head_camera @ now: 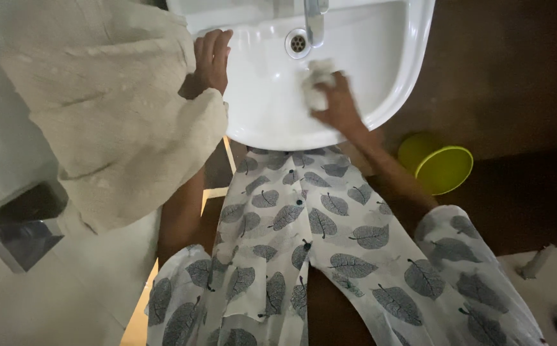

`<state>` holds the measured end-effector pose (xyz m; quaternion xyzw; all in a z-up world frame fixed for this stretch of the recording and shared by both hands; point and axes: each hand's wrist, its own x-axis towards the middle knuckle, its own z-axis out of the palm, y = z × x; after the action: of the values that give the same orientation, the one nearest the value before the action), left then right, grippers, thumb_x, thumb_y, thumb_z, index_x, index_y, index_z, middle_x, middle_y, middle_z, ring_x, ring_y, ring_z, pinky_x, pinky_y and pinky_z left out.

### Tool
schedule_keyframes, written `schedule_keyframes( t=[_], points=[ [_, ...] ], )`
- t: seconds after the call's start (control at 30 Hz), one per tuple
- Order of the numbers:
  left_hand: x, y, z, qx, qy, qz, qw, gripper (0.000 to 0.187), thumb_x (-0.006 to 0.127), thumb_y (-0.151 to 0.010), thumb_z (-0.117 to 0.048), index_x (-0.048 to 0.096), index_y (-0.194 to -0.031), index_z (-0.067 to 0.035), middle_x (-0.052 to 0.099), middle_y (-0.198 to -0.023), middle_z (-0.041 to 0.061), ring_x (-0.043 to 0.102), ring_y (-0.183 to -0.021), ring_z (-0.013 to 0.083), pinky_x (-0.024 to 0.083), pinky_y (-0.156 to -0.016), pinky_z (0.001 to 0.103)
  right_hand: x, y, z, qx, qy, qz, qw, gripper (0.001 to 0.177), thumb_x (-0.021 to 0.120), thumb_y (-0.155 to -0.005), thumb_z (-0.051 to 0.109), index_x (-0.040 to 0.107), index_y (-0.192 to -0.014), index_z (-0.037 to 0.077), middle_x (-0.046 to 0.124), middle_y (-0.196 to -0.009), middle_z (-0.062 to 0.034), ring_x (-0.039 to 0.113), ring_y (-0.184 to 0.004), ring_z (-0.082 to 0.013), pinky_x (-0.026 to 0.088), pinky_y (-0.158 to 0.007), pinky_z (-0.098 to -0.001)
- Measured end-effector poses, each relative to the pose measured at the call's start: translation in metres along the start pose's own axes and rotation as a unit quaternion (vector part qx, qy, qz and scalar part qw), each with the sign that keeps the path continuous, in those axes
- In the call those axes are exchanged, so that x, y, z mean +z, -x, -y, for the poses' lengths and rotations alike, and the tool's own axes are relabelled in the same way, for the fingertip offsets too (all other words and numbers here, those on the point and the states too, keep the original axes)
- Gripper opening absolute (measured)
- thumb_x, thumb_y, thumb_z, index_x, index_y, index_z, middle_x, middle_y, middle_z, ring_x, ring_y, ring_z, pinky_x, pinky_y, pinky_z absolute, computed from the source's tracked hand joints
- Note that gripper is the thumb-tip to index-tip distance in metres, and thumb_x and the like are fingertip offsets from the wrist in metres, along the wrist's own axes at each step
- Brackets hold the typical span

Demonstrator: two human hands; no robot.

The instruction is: Cleaning a bathroom sink using a cloth.

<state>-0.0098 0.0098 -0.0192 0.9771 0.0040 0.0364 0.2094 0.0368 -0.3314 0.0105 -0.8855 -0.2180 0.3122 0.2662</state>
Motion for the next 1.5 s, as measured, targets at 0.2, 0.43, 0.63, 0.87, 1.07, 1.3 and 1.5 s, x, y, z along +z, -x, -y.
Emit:
schedule_keyframes(
  t=[0.2, 0.43, 0.63, 0.87, 1.07, 1.3, 1.5],
  points=[
    [-0.032, -0.009, -0.015, 0.016, 0.085, -0.116, 0.989, 0.048, 0.061, -0.1, 0.007, 0.052, -0.144, -0.012, 0.053, -0.14, 0.006, 0.055, -0.128, 0.0265, 0.052, -0.106, 0.04, 0.094, -0.084, 0.073, -0.27, -0.169, 0.078, 0.945, 0.078, 0.089, -0.079, 0.022, 0.05, -0.144, 0.003, 0.034, -0.155, -0.0245, 0.03, -0.15, -0.0453, 0.033, -0.125, -0.0513],
    [0.037, 0.002, 0.023, 0.021, 0.168, -0.157, 0.973, 0.052, 0.057, -0.097, 0.019, 0.056, -0.139, -0.011, 0.053, -0.14, 0.011, 0.056, -0.129, 0.0286, 0.052, -0.108, 0.04, 0.093, -0.133, 0.091, -0.246, -0.058, -0.166, 0.953, 0.085, 0.09, -0.085, 0.017, 0.042, -0.153, 0.002, 0.035, -0.158, -0.0234, 0.034, -0.147, -0.0438, 0.035, -0.124, -0.0527],
    [-0.01, -0.006, -0.006, 0.026, 0.175, -0.097, 0.979, 0.038, 0.062, -0.102, 0.005, 0.057, -0.138, -0.007, 0.055, -0.136, 0.012, 0.054, -0.124, 0.0304, 0.055, -0.101, 0.039, 0.036, -0.068, 0.065, -0.272, -0.029, 0.038, 0.961, 0.092, 0.093, -0.065, 0.02, 0.056, -0.147, 0.01, 0.042, -0.152, -0.0202, 0.041, -0.14, -0.0412, 0.032, -0.119, -0.0547],
    [-0.027, -0.003, -0.015, 0.174, -0.155, -0.01, 0.972, 0.012, 0.07, -0.107, -0.022, 0.065, -0.115, -0.014, 0.064, -0.109, -0.001, 0.057, -0.1, 0.0152, 0.042, -0.083, 0.037, -0.058, 0.0, -0.007, -0.056, 0.165, 0.086, 0.981, 0.073, 0.092, -0.069, 0.015, 0.066, -0.136, 0.019, 0.053, -0.15, -0.0105, 0.049, -0.137, -0.0377, 0.047, -0.109, -0.0541],
    [-0.035, -0.011, -0.018, 0.16, -0.132, 0.04, 0.977, 0.022, 0.069, -0.107, -0.033, 0.065, -0.115, -0.013, 0.062, -0.1, 0.001, 0.056, -0.097, 0.0193, 0.042, -0.085, 0.039, -0.008, -0.064, -0.053, 0.046, 0.194, -0.23, 0.952, 0.074, 0.083, -0.087, 0.008, 0.047, -0.152, -0.001, 0.037, -0.159, -0.0312, 0.042, -0.142, -0.0487, 0.053, -0.101, -0.0502],
    [-0.04, -0.011, -0.009, 0.121, 0.079, 0.018, 0.989, 0.051, 0.051, -0.112, -0.037, 0.05, -0.144, 0.003, 0.058, -0.124, 0.016, 0.053, -0.111, 0.0317, 0.043, -0.098, 0.048, 0.098, -0.15, 0.031, 0.018, -0.02, -0.313, 0.949, 0.079, 0.085, -0.088, 0.029, 0.04, -0.137, -0.015, 0.046, -0.134, -0.0296, 0.052, -0.121, -0.0453, 0.046, -0.104, -0.0545],
    [-0.022, -0.006, -0.005, 0.095, 0.123, -0.017, 0.988, 0.051, 0.046, -0.109, -0.034, 0.048, -0.145, 0.001, 0.059, -0.122, 0.02, 0.052, -0.105, 0.0358, 0.041, -0.095, 0.051, 0.083, -0.111, 0.083, -0.193, -0.164, -0.139, 0.957, 0.064, 0.082, -0.097, 0.027, 0.045, -0.141, 0.0, 0.045, -0.147, -0.0279, 0.049, -0.137, -0.0452, 0.047, -0.113, -0.0472]
  ],
)
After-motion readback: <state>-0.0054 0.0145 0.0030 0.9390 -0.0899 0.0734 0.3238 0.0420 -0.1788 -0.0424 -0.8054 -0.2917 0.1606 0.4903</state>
